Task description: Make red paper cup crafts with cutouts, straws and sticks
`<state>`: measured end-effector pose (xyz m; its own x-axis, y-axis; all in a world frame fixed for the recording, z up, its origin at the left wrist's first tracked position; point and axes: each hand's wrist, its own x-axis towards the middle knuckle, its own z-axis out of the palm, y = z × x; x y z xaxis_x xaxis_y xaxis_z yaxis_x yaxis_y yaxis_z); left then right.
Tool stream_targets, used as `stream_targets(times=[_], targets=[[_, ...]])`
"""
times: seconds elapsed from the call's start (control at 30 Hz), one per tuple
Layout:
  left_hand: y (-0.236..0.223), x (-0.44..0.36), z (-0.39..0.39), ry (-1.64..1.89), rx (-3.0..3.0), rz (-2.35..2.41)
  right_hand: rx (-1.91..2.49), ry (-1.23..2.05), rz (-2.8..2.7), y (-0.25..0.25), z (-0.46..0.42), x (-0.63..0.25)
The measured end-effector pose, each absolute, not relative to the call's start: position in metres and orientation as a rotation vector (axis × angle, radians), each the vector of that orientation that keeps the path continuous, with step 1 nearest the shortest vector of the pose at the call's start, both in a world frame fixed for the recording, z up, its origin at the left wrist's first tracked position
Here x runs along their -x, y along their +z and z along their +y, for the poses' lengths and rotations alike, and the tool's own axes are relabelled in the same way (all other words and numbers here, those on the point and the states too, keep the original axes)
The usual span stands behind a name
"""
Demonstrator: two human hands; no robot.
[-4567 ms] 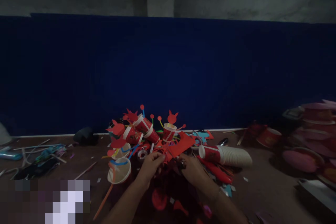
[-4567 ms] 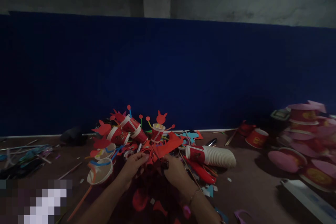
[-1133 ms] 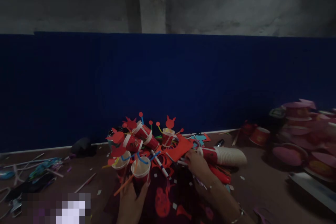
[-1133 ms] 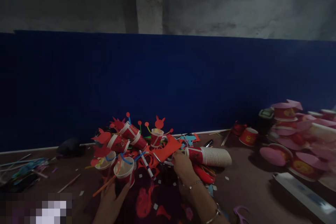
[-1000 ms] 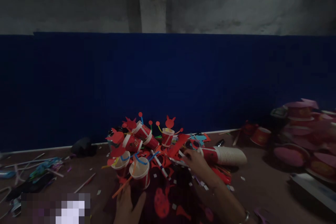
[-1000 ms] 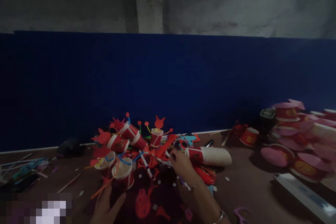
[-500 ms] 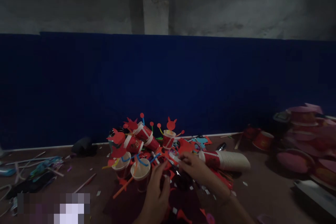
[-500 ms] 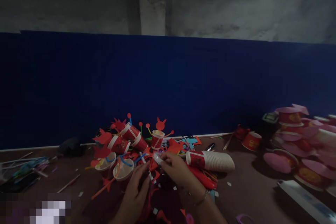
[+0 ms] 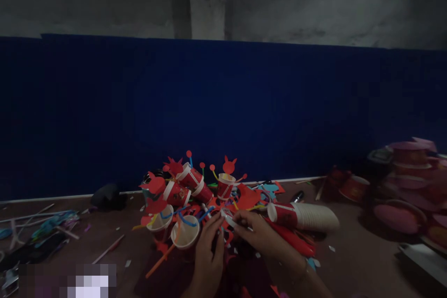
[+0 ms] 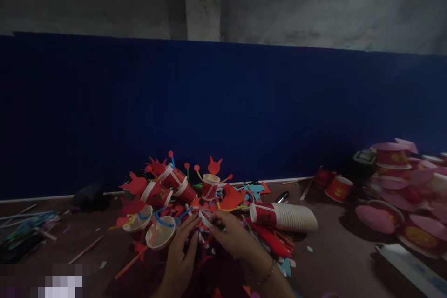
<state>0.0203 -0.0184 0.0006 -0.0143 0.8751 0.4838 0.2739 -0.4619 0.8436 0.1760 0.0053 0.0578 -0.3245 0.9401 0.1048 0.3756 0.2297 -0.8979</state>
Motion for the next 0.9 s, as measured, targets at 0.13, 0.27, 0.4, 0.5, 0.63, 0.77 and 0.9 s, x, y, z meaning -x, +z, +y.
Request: stream_targets(times=[0.13,0.27,0.4,0.5,0.63,0.77,0.9], targets=[[0.000,-0.020,-0.017,1.489,-1.724,1.208,1.204,1.198,-1.757,0.056,0.003,-0.174],[0.005,-0.018,-0.016,1.513,-1.720,1.225,1.246,1.302,-1.684,0.058,0.003,-0.177],[0.011,-0.019,-0.017,1.455,-1.737,1.139,1.271,1.282,-1.647,0.059,0.007,-0.183],[0.012,-0.025,-0.020,1.393,-1.595,1.075,1.284,1.193,-1.681,0.057,0.010,-0.183],[0.010,-0.033,-0.021,1.308,-1.267,1.039,1.227,0.506,-1.719,0.057,0.009,-0.179],[0.008,-0.031,-0.015,1.435,-1.082,0.997,1.139,0.124,-1.823,0.055,0.001,-0.169],[0.004,-0.025,-0.007,1.437,-1.024,0.953,1.098,0.256,-2.074,0.041,-0.006,-0.156]])
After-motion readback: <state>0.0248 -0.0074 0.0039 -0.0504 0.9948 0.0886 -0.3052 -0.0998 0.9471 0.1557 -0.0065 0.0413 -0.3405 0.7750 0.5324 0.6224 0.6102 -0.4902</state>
